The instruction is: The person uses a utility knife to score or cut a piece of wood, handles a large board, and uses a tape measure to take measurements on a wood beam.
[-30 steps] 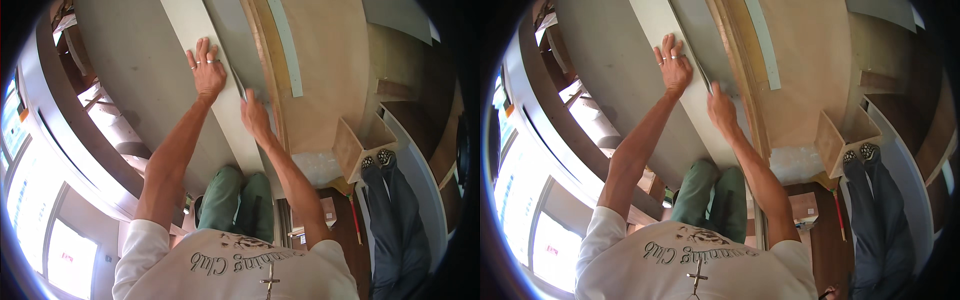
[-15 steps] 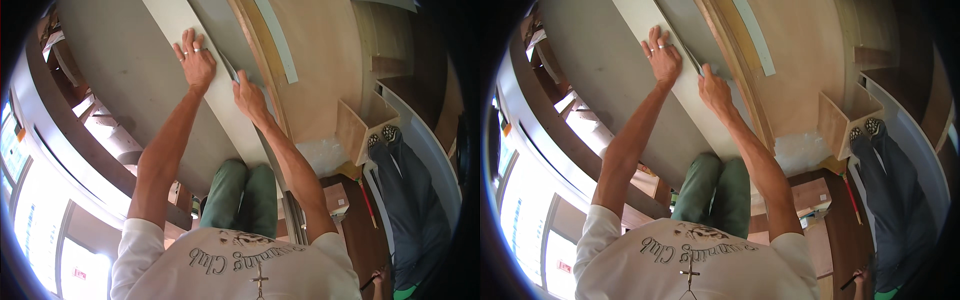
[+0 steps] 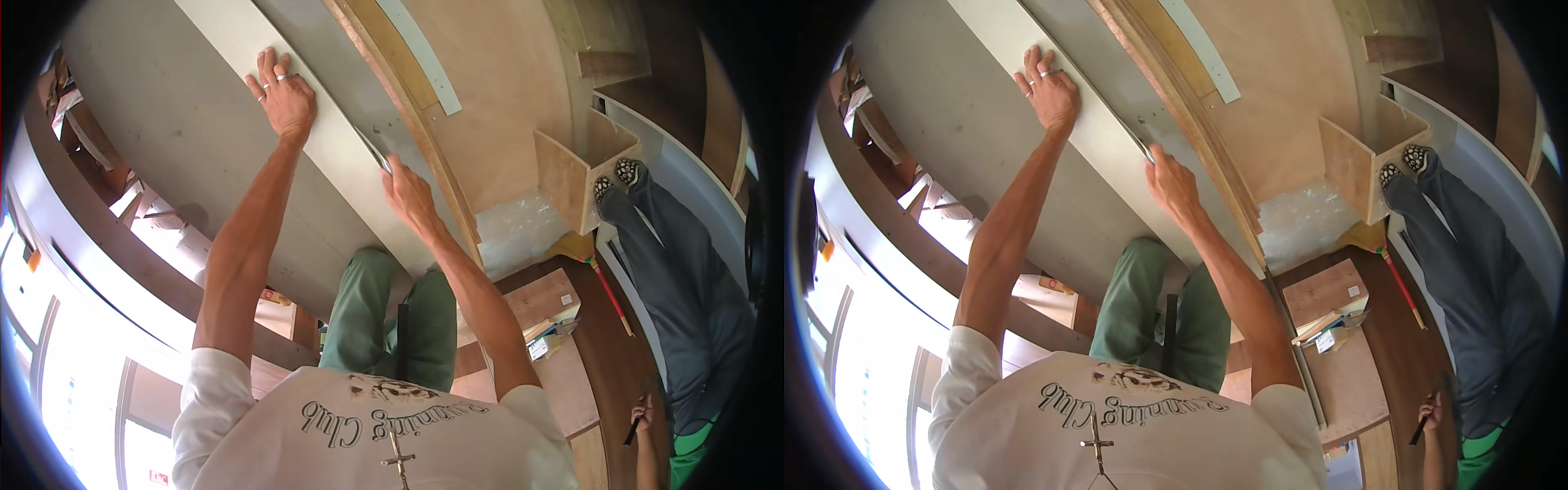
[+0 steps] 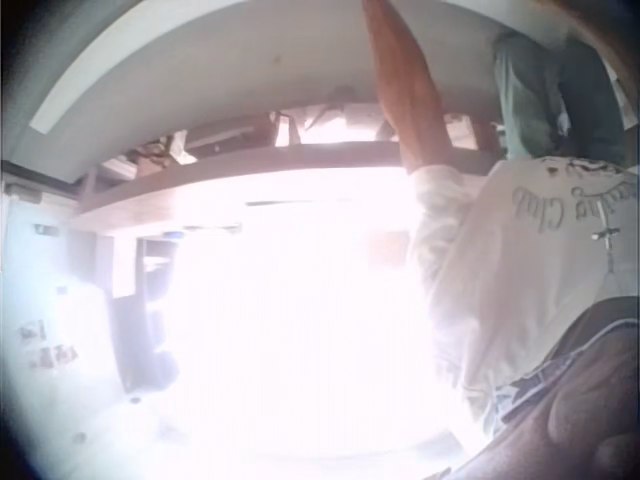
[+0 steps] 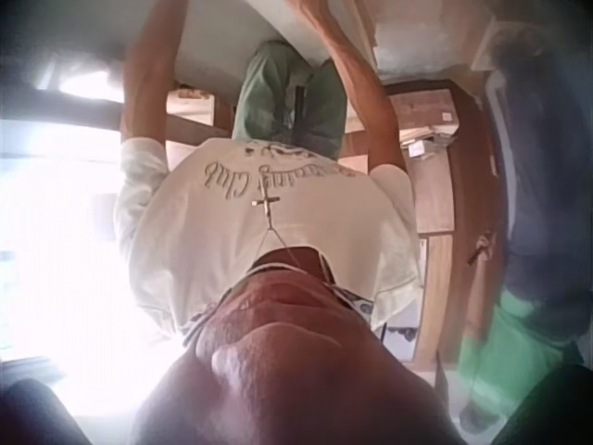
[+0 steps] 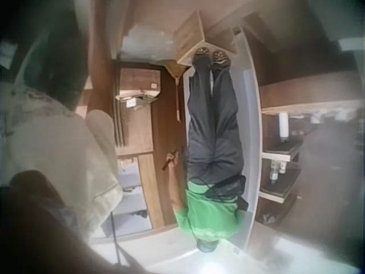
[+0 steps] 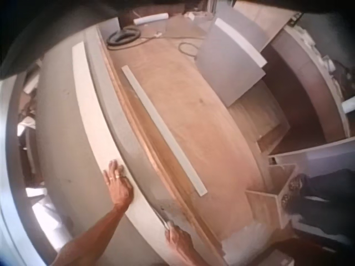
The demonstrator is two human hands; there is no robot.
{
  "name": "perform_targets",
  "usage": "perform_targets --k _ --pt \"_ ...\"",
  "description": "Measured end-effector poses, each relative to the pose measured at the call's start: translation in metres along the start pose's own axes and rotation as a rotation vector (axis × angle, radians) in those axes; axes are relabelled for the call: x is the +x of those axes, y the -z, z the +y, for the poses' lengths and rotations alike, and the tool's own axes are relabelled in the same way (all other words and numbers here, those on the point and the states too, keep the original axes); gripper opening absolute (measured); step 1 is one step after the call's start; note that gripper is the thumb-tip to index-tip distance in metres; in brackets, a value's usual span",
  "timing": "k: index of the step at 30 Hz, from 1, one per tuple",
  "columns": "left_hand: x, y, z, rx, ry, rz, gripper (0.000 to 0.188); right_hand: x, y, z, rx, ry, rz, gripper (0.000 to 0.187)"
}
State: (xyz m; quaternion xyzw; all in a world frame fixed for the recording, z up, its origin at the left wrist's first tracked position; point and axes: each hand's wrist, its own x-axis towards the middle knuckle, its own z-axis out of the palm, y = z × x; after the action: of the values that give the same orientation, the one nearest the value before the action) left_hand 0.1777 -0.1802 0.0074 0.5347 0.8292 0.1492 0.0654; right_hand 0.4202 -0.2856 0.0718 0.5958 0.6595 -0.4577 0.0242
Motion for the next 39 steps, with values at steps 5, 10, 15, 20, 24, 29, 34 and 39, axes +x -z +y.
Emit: perform_targets --k 5,10,15,20,24,29,34,39 --pt "0.001 -0.001 0.004 0.004 -0.006 -0.009 0.040 -0.033 -0.013 0.042 -0.014 -0.006 -0.040 0.025" --pt "-0.001 0.000 -0.005 -0.027 -0.026 0.040 0.040 -0.184 -0.017 0.130 -0.089 -0.194 -0.134 0.026" --pt "-0.001 -0.004 -0.003 -0.007 -0.060 0.075 0.041 -0.132 -0.001 0.104 0.070 -0.098 0.059 0.024" --pt "-0.006 -0.006 0.001 -0.023 -0.041 0.041 0.045 -0.025 0.001 0.036 0.164 -0.032 0.131 0.023" --pt "-0.005 0.002 0.004 -0.015 -0.017 0.020 0.048 0.007 -0.003 0.008 0.324 0.036 0.194 0.029" --pt "0.006 0.008 0.008 0.010 -0.005 0.002 0.049 0.047 0.007 -0.031 0.364 0.078 0.235 0.031" --pt "0.009 0.009 0.002 0.027 -0.088 0.035 0.050 0.110 0.011 -0.062 0.283 0.160 0.305 0.032" --pt "0.003 0.026 0.005 -0.051 -0.015 -0.061 0.046 0.117 0.012 -0.073 0.299 0.172 0.321 0.030"
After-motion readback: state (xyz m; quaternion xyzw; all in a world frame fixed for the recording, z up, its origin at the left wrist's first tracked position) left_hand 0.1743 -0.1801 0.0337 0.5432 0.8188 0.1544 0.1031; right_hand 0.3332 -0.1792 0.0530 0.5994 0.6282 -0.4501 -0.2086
